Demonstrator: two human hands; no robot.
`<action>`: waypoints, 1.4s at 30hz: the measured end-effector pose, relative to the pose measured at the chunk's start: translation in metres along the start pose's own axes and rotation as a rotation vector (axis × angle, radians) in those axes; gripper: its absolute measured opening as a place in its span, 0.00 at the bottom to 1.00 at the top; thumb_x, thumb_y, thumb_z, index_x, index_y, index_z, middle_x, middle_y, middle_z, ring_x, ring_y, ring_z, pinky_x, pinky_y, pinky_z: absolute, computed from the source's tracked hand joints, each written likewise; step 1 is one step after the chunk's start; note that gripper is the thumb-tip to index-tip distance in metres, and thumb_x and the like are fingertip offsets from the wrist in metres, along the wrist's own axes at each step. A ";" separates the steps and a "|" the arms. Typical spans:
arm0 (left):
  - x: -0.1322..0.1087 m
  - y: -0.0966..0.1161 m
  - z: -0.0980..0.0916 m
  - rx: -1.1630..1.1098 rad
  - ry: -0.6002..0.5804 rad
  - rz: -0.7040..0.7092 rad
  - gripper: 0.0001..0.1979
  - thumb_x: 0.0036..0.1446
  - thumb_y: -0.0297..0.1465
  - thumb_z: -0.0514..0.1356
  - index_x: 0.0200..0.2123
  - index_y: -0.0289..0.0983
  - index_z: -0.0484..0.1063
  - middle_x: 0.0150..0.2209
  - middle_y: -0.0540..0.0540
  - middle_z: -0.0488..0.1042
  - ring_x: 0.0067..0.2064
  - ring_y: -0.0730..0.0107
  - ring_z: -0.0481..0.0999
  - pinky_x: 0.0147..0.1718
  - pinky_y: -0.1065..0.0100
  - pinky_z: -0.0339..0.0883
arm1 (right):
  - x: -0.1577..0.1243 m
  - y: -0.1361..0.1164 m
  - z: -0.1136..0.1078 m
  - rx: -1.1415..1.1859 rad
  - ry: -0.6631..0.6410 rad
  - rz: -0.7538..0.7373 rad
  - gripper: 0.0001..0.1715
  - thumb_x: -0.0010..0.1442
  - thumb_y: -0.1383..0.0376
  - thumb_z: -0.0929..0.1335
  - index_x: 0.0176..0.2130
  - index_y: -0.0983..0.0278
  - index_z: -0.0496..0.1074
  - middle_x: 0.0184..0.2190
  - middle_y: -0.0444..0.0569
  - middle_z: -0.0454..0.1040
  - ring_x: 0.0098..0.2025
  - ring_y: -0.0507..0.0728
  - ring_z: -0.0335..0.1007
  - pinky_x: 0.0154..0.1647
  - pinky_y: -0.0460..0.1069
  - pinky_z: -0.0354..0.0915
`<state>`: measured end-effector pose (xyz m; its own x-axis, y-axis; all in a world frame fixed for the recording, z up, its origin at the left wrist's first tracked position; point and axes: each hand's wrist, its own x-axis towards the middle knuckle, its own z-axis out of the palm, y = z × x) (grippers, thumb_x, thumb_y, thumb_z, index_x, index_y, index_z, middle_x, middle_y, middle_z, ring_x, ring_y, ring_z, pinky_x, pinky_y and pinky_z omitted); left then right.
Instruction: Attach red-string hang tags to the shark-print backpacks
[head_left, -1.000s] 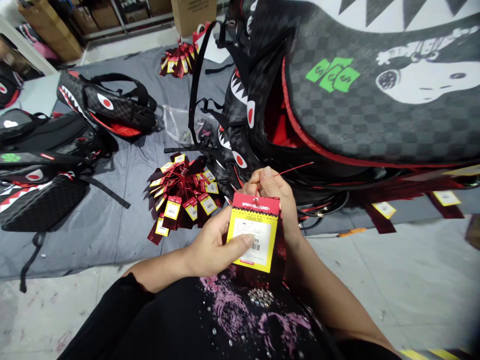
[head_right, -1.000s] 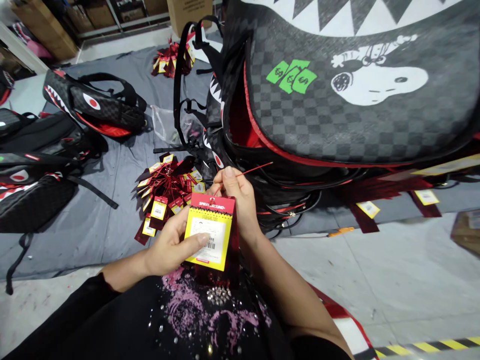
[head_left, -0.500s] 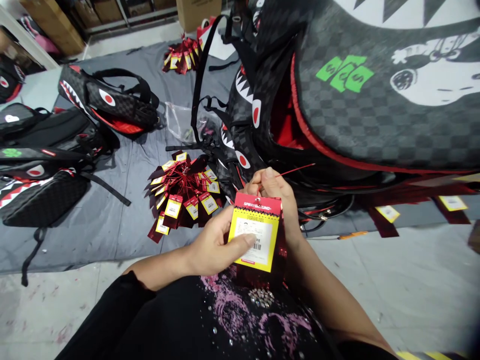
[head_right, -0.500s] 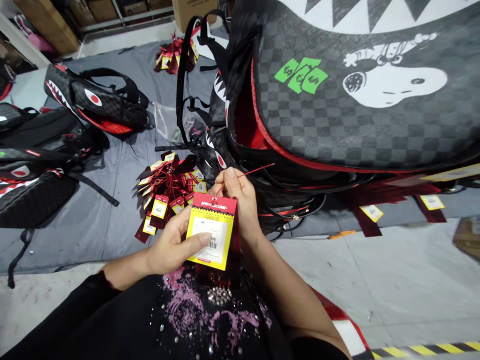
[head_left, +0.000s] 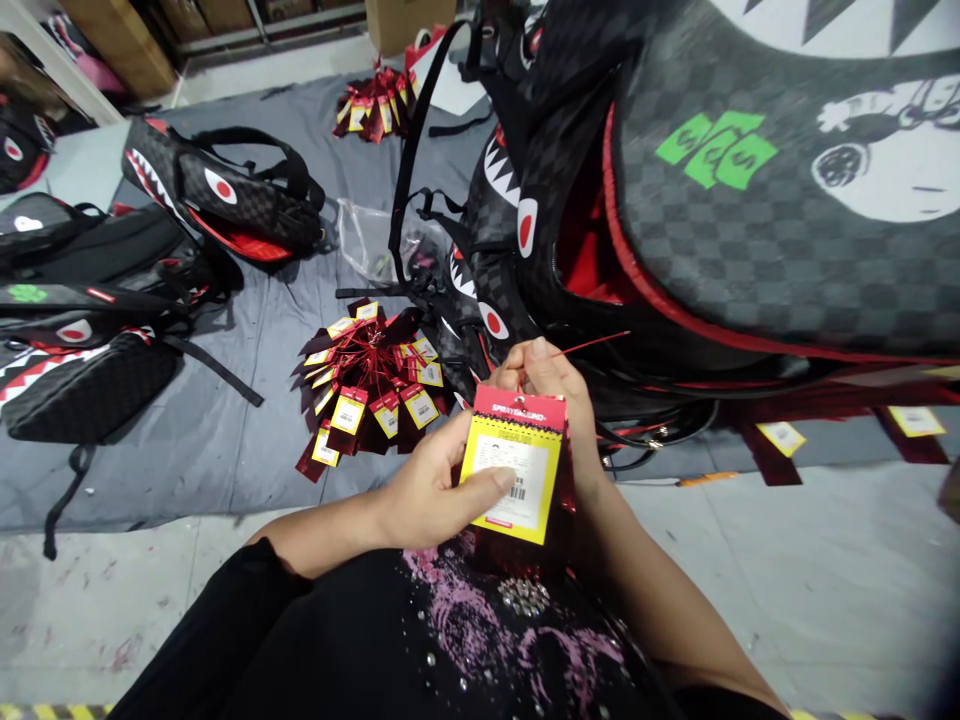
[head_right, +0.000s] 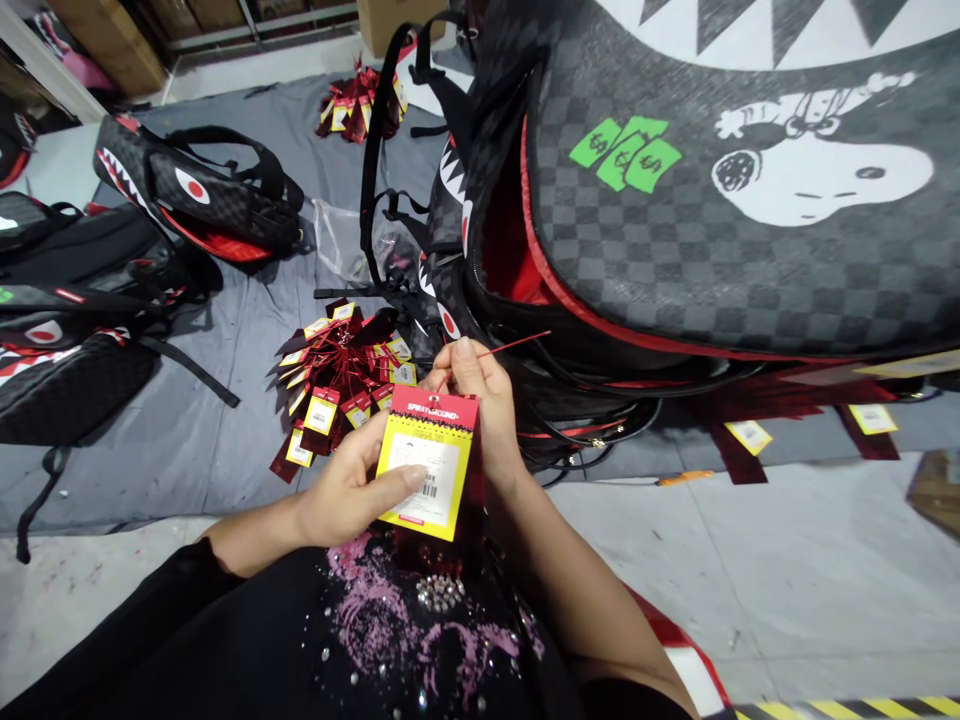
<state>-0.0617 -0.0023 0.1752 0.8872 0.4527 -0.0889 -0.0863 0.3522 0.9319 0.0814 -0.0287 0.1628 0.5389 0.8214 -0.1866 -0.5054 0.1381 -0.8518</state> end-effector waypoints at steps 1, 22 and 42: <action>0.000 0.000 0.000 0.005 0.004 0.002 0.15 0.60 0.32 0.61 0.49 0.36 0.65 0.44 0.44 0.76 0.40 0.72 0.76 0.39 0.71 0.69 | 0.001 0.001 0.000 -0.006 0.004 -0.001 0.20 0.57 0.48 0.71 0.29 0.61 0.67 0.17 0.39 0.66 0.19 0.48 0.60 0.19 0.42 0.59; 0.002 -0.004 -0.001 0.035 0.070 -0.043 0.16 0.59 0.35 0.62 0.48 0.35 0.66 0.43 0.44 0.75 0.39 0.70 0.75 0.40 0.69 0.70 | 0.003 0.004 -0.002 0.021 0.015 0.037 0.22 0.55 0.48 0.72 0.29 0.61 0.66 0.18 0.38 0.66 0.19 0.47 0.60 0.20 0.42 0.59; 0.013 0.004 -0.061 0.881 0.295 0.176 0.19 0.62 0.31 0.57 0.56 0.39 0.65 0.54 0.42 0.72 0.56 0.62 0.71 0.56 0.58 0.64 | 0.005 0.038 -0.011 -0.329 0.120 -0.247 0.20 0.64 0.47 0.62 0.31 0.60 0.64 0.17 0.37 0.63 0.20 0.49 0.61 0.27 0.45 0.62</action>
<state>-0.0777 0.0551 0.1568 0.7330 0.6721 0.1052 0.2724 -0.4317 0.8599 0.0728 -0.0257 0.1241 0.7015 0.7126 0.0033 -0.1199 0.1226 -0.9852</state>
